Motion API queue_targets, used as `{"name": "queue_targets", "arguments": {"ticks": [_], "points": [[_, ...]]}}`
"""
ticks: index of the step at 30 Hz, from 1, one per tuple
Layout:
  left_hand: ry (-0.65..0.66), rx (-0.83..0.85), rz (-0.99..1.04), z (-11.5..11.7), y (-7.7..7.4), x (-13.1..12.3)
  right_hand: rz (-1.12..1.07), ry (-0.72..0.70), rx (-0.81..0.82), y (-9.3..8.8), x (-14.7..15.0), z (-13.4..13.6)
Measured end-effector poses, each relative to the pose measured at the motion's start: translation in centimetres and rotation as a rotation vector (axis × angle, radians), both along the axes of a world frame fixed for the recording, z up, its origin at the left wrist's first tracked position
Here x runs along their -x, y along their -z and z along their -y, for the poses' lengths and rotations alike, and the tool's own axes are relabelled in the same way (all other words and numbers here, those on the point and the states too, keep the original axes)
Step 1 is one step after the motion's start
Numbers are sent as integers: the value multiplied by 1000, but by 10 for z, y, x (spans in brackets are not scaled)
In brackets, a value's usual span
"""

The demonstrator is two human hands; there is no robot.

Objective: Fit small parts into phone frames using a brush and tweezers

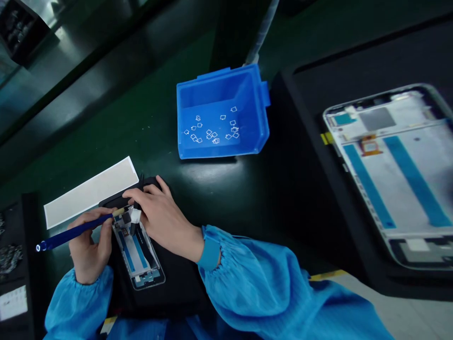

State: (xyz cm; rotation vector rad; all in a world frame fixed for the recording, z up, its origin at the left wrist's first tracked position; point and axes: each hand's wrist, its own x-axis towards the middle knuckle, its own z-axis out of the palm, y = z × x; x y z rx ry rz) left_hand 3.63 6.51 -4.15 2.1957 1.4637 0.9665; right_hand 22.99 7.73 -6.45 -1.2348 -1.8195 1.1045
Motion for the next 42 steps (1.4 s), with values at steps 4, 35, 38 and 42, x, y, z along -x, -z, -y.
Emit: {"name": "queue_targets", "arguments": {"ticks": [4, 35, 38, 42], "points": [[17, -13, -24, -1, -1, -2, 3, -10, 8, -1, -1, 0], [38, -29, -210, -4, -8, -8, 29, -8, 9, -3, -1, 0], [23, -24, -201, -3, -6, -9, 33, -6, 6, -2, -1, 0], [-3, -27, -151, -4, -5, -11, 39, -11, 5, -2, -1, 1]]}}
